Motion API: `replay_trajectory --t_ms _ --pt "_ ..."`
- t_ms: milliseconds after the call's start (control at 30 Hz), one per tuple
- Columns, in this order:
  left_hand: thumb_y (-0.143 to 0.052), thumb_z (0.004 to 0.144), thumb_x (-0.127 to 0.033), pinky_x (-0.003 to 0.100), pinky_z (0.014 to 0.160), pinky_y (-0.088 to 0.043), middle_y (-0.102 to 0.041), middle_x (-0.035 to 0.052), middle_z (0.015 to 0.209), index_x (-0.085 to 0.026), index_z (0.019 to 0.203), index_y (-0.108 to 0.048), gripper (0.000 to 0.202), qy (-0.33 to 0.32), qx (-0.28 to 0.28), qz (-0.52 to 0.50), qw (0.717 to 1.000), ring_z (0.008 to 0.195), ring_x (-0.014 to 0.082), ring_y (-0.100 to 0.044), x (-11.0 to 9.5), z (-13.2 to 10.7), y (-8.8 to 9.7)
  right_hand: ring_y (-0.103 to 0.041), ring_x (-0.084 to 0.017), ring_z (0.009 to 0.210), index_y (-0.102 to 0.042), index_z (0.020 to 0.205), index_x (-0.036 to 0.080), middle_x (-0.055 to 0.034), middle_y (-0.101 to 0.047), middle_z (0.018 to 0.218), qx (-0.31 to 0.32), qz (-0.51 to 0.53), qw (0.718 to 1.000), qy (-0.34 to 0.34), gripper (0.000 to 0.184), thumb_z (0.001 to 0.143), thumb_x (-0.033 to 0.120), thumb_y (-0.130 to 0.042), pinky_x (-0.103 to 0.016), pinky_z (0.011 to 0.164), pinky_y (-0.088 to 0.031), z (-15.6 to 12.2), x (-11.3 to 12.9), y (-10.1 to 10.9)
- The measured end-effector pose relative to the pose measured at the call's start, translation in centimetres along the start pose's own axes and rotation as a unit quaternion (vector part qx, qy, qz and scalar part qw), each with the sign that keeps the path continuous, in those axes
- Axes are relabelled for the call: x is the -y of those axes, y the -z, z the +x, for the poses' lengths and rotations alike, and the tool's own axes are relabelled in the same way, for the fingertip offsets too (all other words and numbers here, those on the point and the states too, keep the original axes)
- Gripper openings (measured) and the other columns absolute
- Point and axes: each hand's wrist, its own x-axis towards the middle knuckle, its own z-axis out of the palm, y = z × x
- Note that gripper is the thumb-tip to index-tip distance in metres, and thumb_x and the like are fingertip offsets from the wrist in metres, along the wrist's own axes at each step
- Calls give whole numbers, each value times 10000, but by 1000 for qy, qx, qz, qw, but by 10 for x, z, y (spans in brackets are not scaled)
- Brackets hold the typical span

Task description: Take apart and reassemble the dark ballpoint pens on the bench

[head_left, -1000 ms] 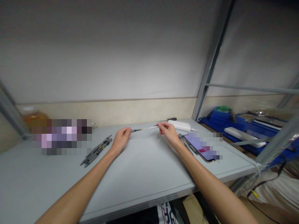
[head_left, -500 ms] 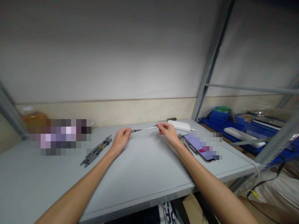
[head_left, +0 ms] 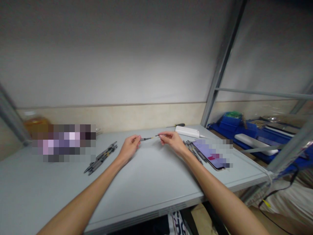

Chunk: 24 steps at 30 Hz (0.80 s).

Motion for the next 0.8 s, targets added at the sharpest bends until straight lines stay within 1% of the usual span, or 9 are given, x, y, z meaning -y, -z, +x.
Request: replay_trajectory --t_ms 167,300,433,567,633,700,800 --pt "-535 717 -525 212 469 -285 -386 -66 476 -153 636 -496 382 21 29 -39 999 441 73 -354 1 0 0 -472 -88 508 -669 874 102 17 -558 546 19 -33 999 7 352 638 363 -661 -237 543 -379 -1 1 2" --pt "-539 729 -497 209 467 -291 -399 -65 481 -135 686 -539 365 18 29 -65 997 439 68 -354 1 1 -1 -453 -86 505 -667 884 97 25 -536 526 34 -52 998 9 351 633 342 -663 -225 520 -348 2 -2 1" --pt "-584 703 -464 211 495 -326 -490 -35 519 -123 713 -580 342 1 40 -47 998 480 81 -424 -2 -1 1 -432 -80 477 -655 819 91 28 -515 504 39 -74 997 -2 334 665 386 -630 -218 499 -331 0 -2 0" --pt "-586 715 -432 227 547 -375 -586 10 597 -120 774 -602 317 -16 62 -27 998 533 103 -485 -3 -3 2 -346 -64 415 -636 727 104 55 -432 434 26 -130 991 -8 340 703 440 -582 -207 433 -247 -2 1 0" --pt "-597 712 -405 236 567 -392 -613 26 624 -122 803 -611 297 -28 52 -8 998 556 115 -508 -2 -4 2 -305 -57 405 -619 679 108 64 -392 419 26 -149 988 -5 354 717 456 -562 -206 422 -211 -3 1 0" --pt "-608 703 -373 248 600 -407 -638 42 656 -128 812 -621 268 -42 30 14 999 597 133 -535 -3 -4 2 -276 -54 397 -615 671 109 72 -357 412 32 -165 986 -6 382 733 477 -534 -207 418 -187 -3 0 -1" --pt "-618 686 -340 255 631 -417 -662 62 738 -139 796 -628 230 -52 14 28 998 662 154 -565 -5 -4 2 -257 -55 369 -602 604 114 72 -306 383 40 -197 979 -21 478 783 526 -437 -213 411 -182 -3 -3 -2"
